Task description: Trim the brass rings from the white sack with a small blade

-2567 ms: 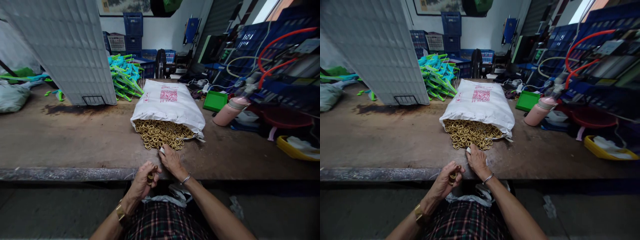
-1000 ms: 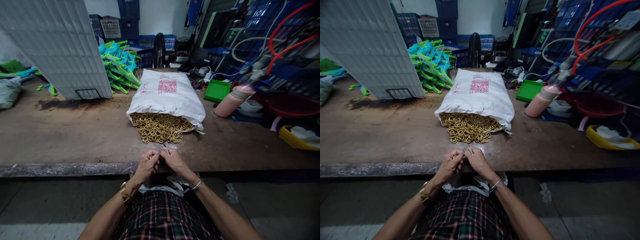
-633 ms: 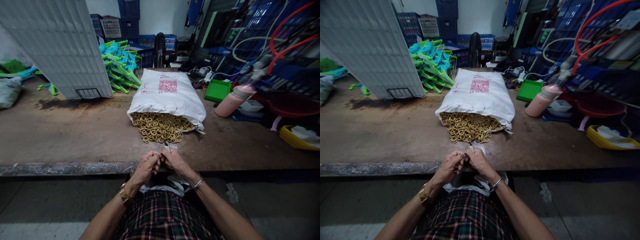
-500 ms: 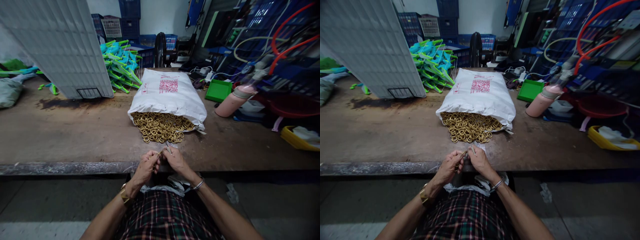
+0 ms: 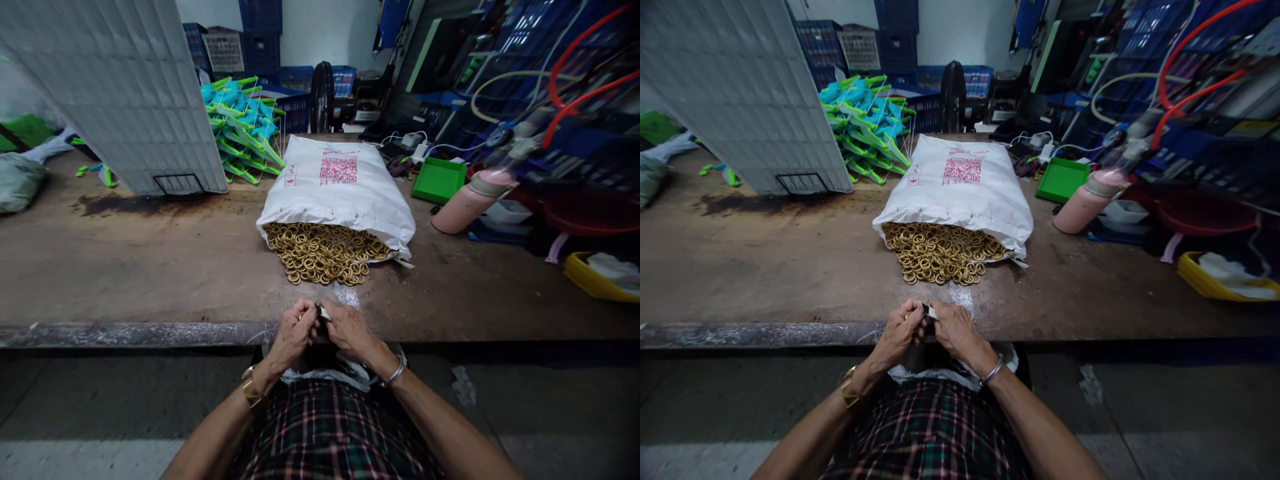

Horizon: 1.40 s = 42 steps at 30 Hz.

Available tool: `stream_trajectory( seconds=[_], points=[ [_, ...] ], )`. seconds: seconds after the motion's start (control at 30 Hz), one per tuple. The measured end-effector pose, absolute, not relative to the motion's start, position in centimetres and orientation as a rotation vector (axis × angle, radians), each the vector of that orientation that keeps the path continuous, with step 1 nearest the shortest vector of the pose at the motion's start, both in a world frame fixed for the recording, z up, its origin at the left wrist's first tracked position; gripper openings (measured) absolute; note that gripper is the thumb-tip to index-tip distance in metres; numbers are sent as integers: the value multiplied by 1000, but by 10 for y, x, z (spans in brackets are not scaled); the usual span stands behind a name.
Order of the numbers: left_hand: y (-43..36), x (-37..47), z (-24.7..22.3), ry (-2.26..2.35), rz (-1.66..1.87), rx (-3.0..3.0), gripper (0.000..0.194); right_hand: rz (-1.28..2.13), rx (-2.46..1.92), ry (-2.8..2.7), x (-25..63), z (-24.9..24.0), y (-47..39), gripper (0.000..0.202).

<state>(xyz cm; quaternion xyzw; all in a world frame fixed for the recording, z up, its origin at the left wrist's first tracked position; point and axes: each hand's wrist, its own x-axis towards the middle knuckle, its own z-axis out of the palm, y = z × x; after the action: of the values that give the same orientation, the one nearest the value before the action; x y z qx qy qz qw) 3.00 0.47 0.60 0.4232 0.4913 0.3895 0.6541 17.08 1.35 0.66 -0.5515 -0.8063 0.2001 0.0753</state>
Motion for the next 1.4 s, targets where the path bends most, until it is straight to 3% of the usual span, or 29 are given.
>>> stream_trajectory(
  seconds=[0.23,0.43,0.67,1.03,1.2,1.4],
  points=[
    [-7,24,22,875,832,868,32,441,-1856,-2339,177,4,33,23],
    [-3,23,12,758,888,694,33,235,-1765,-2207,164,4,61,19],
    [1,14,11,712,987,513,21,125,-1845,-2245,139,8,83,18],
    [8,4,3,590,965,201,23,153,-1929,-2274,141,3,87,16],
    [15,6,2,729,1042,261,26,442,-1790,-2086,155,1,84,15],
    [28,15,5,1072,1085,788,33,1446,-1382,-1577,169,11,62,23]
  ],
)
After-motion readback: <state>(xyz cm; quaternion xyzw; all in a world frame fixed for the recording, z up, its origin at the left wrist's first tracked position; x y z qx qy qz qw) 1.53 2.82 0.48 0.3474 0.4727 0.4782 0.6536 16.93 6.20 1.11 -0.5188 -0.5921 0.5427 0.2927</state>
